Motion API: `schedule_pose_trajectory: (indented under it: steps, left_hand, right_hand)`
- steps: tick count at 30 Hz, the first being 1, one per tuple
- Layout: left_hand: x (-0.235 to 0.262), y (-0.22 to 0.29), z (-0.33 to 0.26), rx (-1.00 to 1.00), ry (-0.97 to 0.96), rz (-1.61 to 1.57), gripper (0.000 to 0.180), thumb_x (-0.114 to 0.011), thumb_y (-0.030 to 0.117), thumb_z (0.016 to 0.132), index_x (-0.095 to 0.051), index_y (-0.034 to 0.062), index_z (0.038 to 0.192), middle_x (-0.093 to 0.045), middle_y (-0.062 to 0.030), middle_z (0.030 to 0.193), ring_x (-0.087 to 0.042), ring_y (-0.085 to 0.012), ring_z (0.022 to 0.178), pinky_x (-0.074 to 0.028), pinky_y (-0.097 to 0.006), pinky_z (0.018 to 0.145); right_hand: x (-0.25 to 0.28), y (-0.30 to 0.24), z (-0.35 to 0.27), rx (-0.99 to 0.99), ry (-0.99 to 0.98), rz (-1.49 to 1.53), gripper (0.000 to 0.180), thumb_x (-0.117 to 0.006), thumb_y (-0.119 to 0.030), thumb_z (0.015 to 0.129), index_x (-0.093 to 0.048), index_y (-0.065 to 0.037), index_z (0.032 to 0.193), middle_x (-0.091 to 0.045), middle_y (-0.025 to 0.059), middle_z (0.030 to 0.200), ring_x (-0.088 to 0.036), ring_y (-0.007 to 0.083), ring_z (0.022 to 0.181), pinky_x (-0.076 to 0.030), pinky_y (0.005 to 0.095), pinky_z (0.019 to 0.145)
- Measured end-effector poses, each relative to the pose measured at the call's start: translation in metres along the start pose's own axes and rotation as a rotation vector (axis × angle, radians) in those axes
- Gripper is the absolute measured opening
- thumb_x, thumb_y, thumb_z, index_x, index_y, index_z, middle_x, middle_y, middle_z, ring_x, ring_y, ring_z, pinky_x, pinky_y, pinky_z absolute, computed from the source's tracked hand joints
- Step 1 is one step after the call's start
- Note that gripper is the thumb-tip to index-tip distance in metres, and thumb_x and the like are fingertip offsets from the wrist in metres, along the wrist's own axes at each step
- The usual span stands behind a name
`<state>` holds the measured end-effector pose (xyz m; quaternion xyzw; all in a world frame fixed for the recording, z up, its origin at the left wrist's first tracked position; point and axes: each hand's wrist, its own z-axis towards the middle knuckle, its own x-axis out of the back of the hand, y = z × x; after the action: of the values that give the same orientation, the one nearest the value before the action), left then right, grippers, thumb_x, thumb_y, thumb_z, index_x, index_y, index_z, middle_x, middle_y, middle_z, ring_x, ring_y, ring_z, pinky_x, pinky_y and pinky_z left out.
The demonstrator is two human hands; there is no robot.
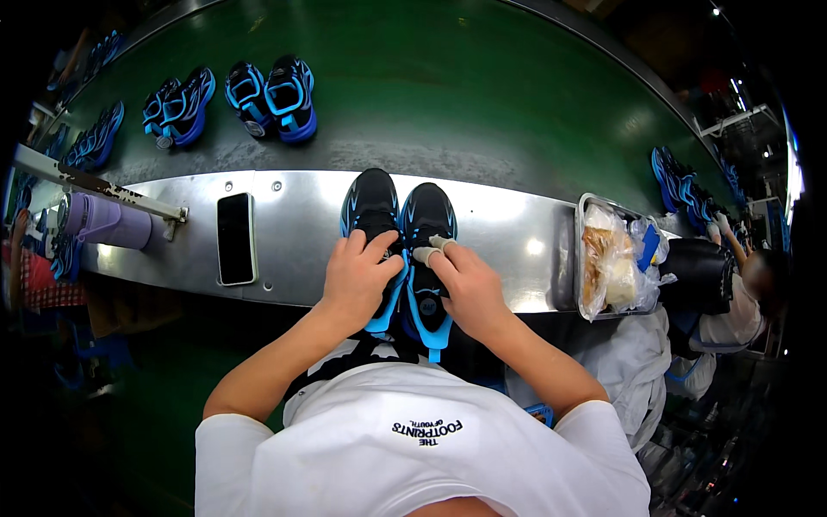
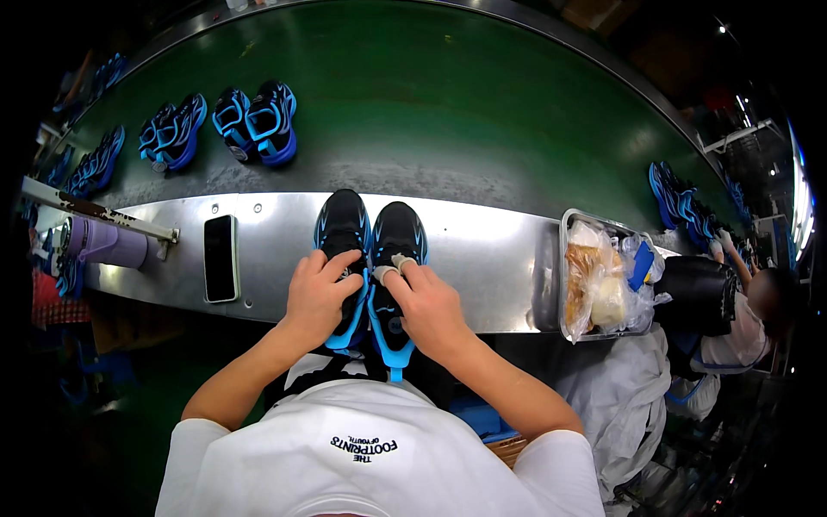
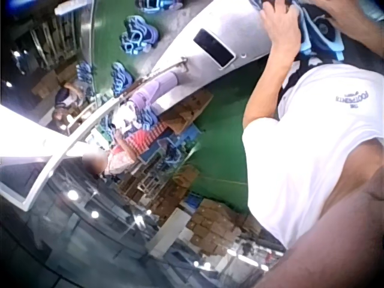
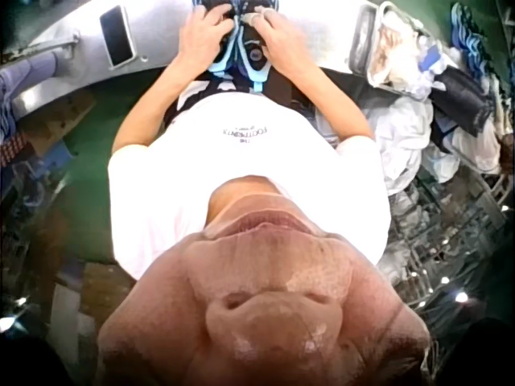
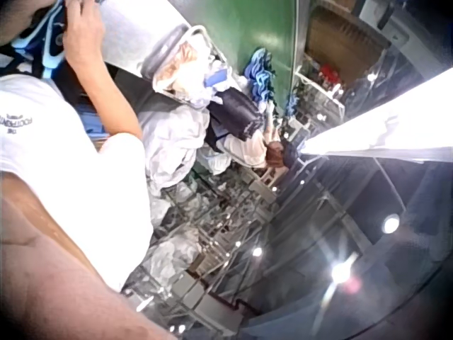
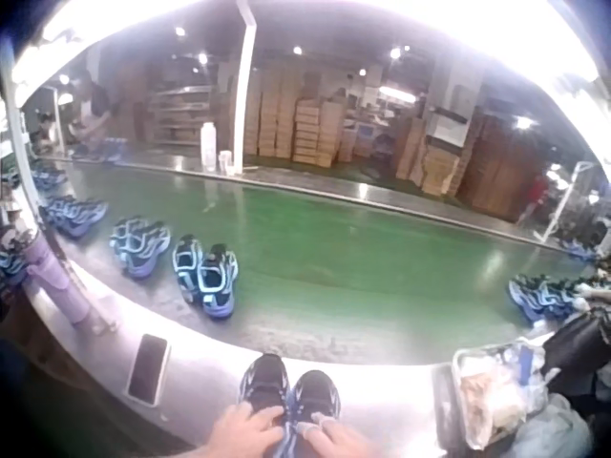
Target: The person picks up pairs of shoes from a conveyor belt, wipes the soles and sides with a cloth, and places them into a metal tray or back onto the belt.
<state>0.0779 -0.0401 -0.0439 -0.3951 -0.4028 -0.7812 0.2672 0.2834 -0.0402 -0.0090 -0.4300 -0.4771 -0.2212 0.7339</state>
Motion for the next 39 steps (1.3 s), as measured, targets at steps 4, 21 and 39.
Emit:
schedule_pose_trajectory:
  steps: [4,21,39]
  left_hand:
    - [0.001,-0.002,-0.001,0.027,0.012,-0.024,0.033,-0.061,-0.004,0.068,-0.068,0.0116,0.096,-0.061,-0.005,0.125,-0.052,-0.0268,0.088,-0.042,-0.037,0.076]
    - [-0.001,0.003,-0.002,0.06,0.04,0.025,0.036,-0.062,-0.004,0.067,-0.068,0.0121,0.099,-0.057,-0.0115,0.133,-0.052,-0.0257,0.087,-0.038,-0.038,0.075]
    - [-0.004,0.001,-0.003,0.014,-0.052,0.106,0.067,-0.063,0.0,0.068,-0.05,-0.0009,0.134,-0.043,-0.0191,0.146,-0.052,-0.0285,0.093,-0.038,-0.037,0.081]
  right_hand:
    - [0.007,-0.006,-0.002,-0.009,-0.011,0.005,0.066,-0.069,0.01,0.057,-0.059,-0.007,0.12,-0.058,0.011,0.125,-0.06,0.03,0.096,-0.054,0.0365,0.075]
    - [-0.005,-0.005,-0.014,0.084,0.092,0.02,0.045,-0.064,0.007,0.066,-0.066,-0.011,0.108,-0.057,0.0104,0.117,-0.054,0.0342,0.097,-0.054,0.0393,0.081]
    - [-0.005,-0.021,-0.027,-0.008,0.015,-0.08,0.051,-0.06,-0.006,0.085,-0.051,-0.002,0.135,-0.038,0.0312,0.142,-0.049,0.0462,0.123,-0.047,0.0439,0.098]
